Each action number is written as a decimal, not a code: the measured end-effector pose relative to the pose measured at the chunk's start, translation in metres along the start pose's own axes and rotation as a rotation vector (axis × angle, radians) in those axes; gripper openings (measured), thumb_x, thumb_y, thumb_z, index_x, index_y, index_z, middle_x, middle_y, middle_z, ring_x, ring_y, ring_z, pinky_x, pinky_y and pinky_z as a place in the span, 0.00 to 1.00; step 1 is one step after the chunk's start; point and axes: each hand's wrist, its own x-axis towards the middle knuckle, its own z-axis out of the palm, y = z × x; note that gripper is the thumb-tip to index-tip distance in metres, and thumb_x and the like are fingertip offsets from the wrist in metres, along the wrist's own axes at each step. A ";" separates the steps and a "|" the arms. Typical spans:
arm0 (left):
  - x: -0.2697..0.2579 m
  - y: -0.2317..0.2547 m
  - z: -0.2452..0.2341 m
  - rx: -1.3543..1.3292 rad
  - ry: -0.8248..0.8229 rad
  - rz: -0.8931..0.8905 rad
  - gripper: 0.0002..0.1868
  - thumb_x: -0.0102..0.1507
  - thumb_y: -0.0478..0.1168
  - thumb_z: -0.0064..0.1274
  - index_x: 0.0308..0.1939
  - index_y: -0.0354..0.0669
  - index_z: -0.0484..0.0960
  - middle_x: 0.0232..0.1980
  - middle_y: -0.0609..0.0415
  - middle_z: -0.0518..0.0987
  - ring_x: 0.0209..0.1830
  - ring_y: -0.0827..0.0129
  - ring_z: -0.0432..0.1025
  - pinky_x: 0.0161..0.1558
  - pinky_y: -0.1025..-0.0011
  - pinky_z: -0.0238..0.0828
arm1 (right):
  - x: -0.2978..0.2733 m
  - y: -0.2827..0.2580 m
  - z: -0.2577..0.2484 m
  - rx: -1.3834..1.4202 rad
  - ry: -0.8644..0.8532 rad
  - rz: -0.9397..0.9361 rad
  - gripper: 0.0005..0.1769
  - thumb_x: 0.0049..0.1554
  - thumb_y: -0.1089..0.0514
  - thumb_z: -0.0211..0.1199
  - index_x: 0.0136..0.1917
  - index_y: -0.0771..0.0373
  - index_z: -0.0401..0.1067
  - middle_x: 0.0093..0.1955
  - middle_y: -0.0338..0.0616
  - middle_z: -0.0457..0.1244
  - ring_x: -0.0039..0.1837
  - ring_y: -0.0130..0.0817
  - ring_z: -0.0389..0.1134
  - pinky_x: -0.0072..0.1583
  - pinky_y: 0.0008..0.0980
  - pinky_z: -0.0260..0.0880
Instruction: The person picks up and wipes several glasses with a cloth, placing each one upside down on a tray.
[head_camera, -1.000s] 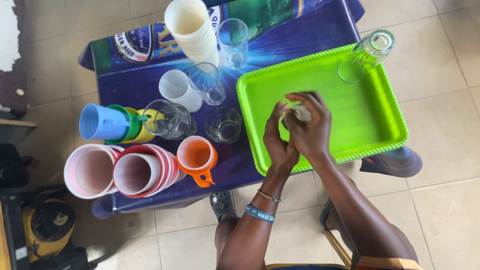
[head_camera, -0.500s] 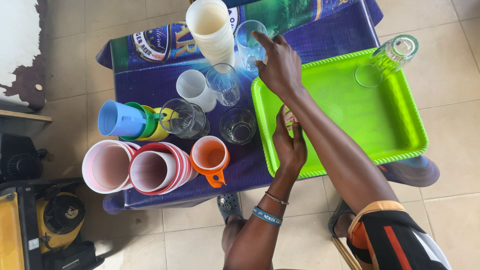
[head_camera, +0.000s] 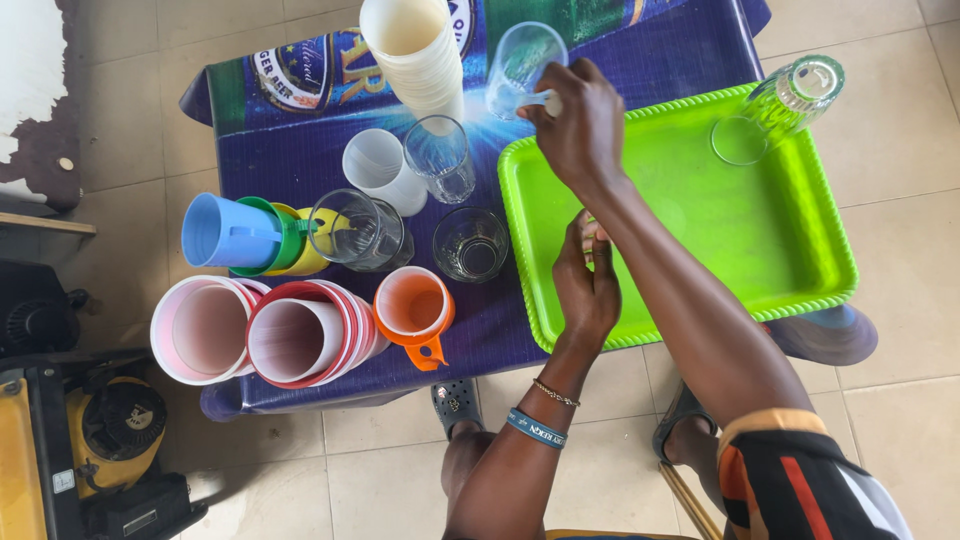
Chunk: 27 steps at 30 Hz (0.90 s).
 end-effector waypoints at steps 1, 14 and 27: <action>-0.001 -0.003 0.002 -0.001 -0.001 0.001 0.22 0.75 0.45 0.40 0.67 0.33 0.73 0.48 0.40 0.84 0.49 0.56 0.80 0.53 0.62 0.75 | -0.004 -0.003 -0.012 -0.001 0.001 -0.001 0.17 0.50 0.57 0.82 0.46 0.63 0.77 0.45 0.50 0.67 0.43 0.45 0.71 0.43 0.46 0.67; -0.007 -0.013 -0.006 -1.479 -0.591 -0.438 0.55 0.60 0.72 0.51 0.80 0.40 0.57 0.78 0.35 0.63 0.70 0.59 0.67 0.70 0.63 0.62 | -0.145 -0.056 -0.159 0.075 0.153 0.123 0.13 0.49 0.71 0.76 0.46 0.68 0.75 0.46 0.50 0.67 0.47 0.42 0.71 0.49 0.38 0.70; -0.002 -0.034 0.000 -1.341 -0.312 -0.478 0.39 0.68 0.61 0.52 0.70 0.36 0.58 0.60 0.27 0.75 0.59 0.42 0.74 0.63 0.49 0.70 | -0.177 -0.024 -0.151 0.163 0.015 0.111 0.24 0.48 0.66 0.73 0.56 0.66 0.67 0.54 0.53 0.66 0.52 0.44 0.72 0.53 0.39 0.72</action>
